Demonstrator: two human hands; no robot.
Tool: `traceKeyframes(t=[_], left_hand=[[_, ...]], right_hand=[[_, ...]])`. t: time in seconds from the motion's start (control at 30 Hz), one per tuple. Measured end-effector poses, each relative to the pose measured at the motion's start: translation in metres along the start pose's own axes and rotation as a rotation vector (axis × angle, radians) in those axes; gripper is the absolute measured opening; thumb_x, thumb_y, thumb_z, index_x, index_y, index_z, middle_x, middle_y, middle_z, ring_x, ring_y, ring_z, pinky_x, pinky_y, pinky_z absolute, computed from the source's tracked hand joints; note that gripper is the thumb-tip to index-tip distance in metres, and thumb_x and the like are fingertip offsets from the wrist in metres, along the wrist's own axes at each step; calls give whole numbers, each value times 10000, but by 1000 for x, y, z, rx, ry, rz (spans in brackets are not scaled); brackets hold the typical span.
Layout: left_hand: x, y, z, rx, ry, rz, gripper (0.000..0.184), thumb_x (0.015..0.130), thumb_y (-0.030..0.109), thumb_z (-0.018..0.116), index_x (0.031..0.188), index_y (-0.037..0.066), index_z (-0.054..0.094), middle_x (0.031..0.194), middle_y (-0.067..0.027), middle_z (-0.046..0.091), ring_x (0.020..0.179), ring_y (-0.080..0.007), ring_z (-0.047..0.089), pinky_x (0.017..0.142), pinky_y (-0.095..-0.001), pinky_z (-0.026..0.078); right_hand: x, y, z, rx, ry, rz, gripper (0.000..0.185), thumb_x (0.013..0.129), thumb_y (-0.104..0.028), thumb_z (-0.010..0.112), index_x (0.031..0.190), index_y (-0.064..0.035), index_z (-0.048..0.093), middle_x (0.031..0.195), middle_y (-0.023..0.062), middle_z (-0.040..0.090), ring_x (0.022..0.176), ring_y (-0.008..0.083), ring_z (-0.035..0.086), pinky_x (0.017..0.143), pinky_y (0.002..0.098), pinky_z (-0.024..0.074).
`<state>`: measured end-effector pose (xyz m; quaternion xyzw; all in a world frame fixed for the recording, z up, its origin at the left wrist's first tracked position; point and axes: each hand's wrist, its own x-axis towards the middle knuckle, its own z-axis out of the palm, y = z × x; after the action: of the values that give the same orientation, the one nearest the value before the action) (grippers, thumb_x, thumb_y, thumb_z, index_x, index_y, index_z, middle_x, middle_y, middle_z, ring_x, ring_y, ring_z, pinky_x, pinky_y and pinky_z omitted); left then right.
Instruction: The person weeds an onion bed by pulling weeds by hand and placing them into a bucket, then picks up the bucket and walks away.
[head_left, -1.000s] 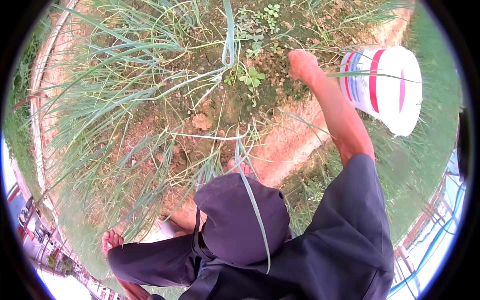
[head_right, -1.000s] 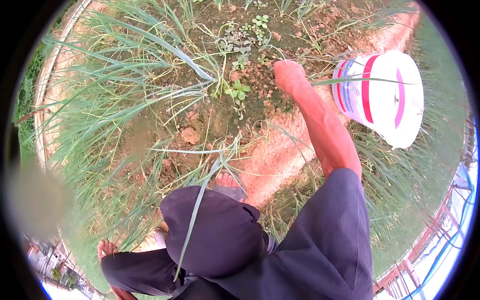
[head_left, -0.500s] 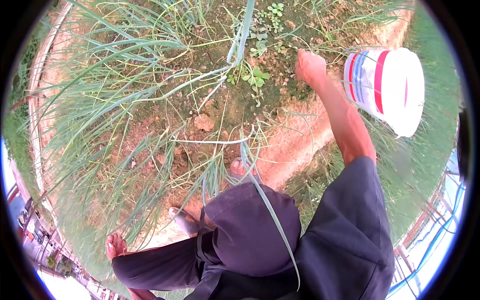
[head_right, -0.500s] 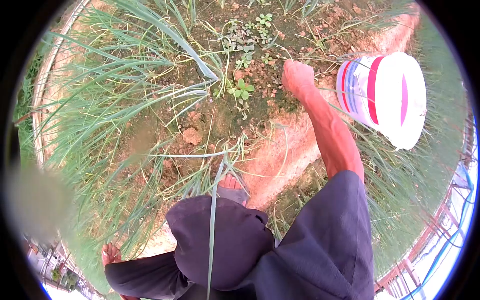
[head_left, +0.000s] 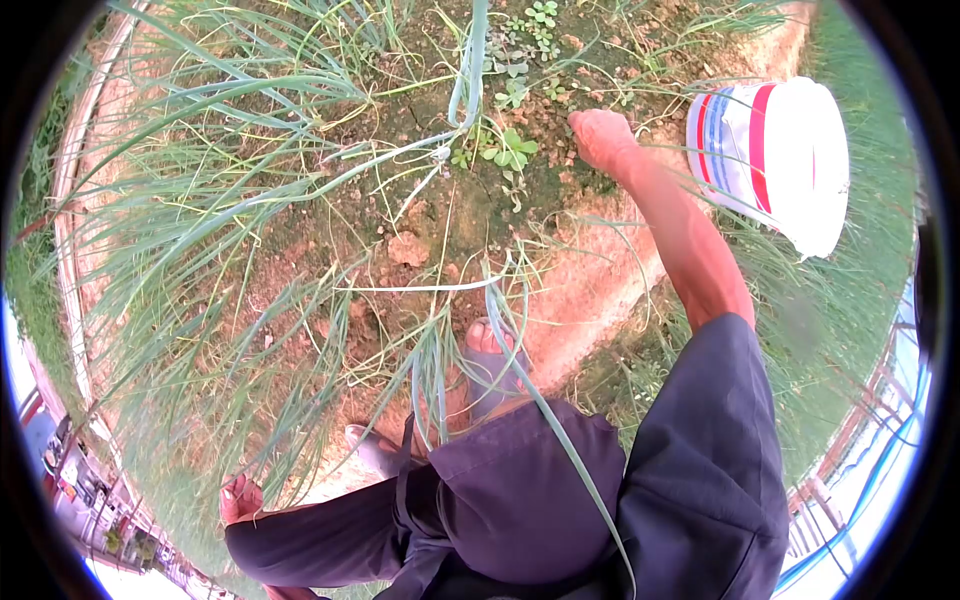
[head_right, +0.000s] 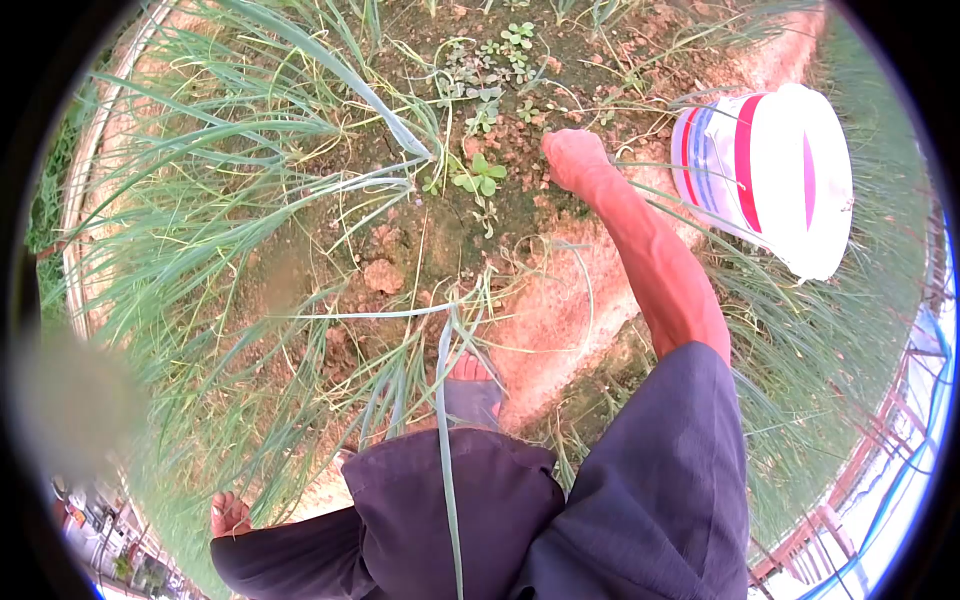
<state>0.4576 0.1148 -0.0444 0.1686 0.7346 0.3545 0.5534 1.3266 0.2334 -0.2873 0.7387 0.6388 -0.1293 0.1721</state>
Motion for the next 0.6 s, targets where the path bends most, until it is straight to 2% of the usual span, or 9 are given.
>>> traceKeyframes(t=[0.07, 0.1, 0.13, 0.23, 0.27, 0.37, 0.5, 0.53, 0.6], left_hand=[[6, 5, -4, -13, -34, -92, 391, 839, 358, 723, 1140, 125, 633, 1105, -57, 671, 885, -173, 634, 761, -316, 512], [6, 4, -7, -9, -9, -60, 384, 832, 366, 728, 1123, 133, 636, 1091, -57, 675, 860, -176, 638, 730, -318, 518], [3, 0, -5, -7, 17, -29, 376, 825, 374, 733, 1105, 140, 640, 1077, -56, 679, 834, -179, 642, 700, -321, 523], [9, -6, -11, 51, 17, -71, 377, 797, 397, 753, 1062, 153, 641, 1054, -67, 683, 770, -188, 646, 625, -324, 533], [14, -8, -16, 79, 1, -105, 382, 786, 405, 760, 1050, 156, 640, 1051, -73, 684, 751, -192, 646, 603, -325, 535], [25, -15, -29, 148, -255, -95, 382, 766, 405, 777, 1024, 163, 632, 1014, -75, 691, 706, -194, 655, 530, -329, 531], [17, -12, -20, 173, 20, -95, 416, 753, 382, 790, 1065, 156, 632, 920, -57, 706, 781, -184, 697, 582, -338, 584], [14, -11, -17, 167, 8, -97, 421, 751, 379, 791, 1070, 155, 633, 915, -55, 707, 782, -186, 699, 593, -341, 590], [13, -9, -12, 152, -24, -94, 430, 749, 375, 794, 1081, 154, 634, 905, -52, 708, 783, -190, 701, 615, -346, 601]], right_hand=[[-3, 1, -1, 19, 16, 10, 119, 790, -157, 613, 858, -61, 633, 819, 150, 689, 789, 319, 692, 669, 418, 562], [-4, 2, -2, 29, 22, 13, 130, 794, -162, 604, 861, -54, 631, 823, 157, 689, 789, 321, 692, 668, 420, 561], [13, 17, 33, -15, 0, 42, 170, 811, -184, 586, 894, -40, 621, 845, 187, 689, 792, 324, 691, 682, 433, 555], [2, 28, 11, 120, 162, 82, 223, 853, -229, 513, 891, -20, 580, 847, 237, 645, 822, 403, 636, 755, 471, 513], [8, 27, 11, 372, 159, 274, 237, 868, -240, 527, 935, -20, 584, 854, 252, 634, 838, 414, 625, 772, 480, 502], [6, 18, -7, 471, 198, 295, 259, 855, -228, 591, 994, -10, 577, 913, 266, 651, 929, 394, 635, 814, 484, 503], [25, 7, 10, 393, 276, 187, 253, 846, -217, 614, 1006, -27, 565, 967, 228, 648, 910, 399, 639, 810, 468, 508], [42, 15, 30, 243, 223, 143, 213, 855, -197, 593, 991, -34, 572, 992, 218, 642, 881, 397, 643, 786, 459, 519], [53, 15, 44, 194, 219, 178, 195, 859, -191, 579, 985, -42, 573, 970, 217, 649, 855, 386, 649, 769, 450, 526]])
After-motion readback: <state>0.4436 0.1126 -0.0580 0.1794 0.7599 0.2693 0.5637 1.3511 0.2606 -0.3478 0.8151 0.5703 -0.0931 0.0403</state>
